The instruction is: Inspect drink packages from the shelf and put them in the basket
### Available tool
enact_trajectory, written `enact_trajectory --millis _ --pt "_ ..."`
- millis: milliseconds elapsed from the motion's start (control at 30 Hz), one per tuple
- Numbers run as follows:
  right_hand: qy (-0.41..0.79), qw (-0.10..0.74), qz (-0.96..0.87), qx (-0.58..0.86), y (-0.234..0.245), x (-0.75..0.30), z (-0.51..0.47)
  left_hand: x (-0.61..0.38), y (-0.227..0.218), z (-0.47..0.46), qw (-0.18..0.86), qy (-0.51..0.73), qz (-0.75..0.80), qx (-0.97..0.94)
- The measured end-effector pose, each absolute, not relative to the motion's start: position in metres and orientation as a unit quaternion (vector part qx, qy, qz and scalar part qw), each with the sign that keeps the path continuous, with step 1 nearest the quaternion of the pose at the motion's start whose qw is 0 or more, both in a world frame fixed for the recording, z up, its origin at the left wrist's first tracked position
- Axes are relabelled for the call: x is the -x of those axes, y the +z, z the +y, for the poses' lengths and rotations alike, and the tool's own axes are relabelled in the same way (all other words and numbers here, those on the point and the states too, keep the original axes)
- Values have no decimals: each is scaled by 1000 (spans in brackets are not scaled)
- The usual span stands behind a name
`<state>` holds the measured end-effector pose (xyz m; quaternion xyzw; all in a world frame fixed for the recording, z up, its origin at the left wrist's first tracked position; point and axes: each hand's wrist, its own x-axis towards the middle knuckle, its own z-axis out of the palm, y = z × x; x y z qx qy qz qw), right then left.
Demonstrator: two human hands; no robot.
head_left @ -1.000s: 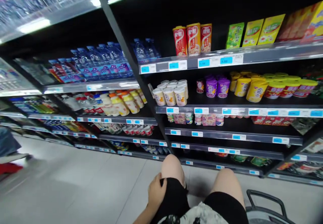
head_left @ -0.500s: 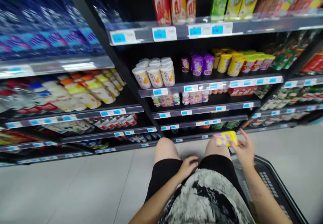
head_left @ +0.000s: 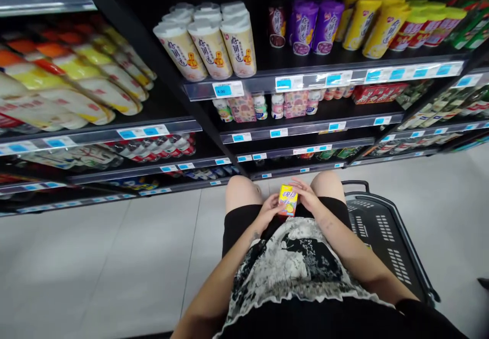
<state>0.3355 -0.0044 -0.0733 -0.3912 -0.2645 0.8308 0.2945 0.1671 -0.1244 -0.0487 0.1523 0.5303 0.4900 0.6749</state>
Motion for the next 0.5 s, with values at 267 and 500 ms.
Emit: enact_trajectory --millis 267,500 --pt "908 136 -326 227 -88 -355 3 -158 -61 -109 703 496 487 -150" --pt "923 141 -306 184 -90 -352 3 -146 -74 -115 733 507 442 -100"
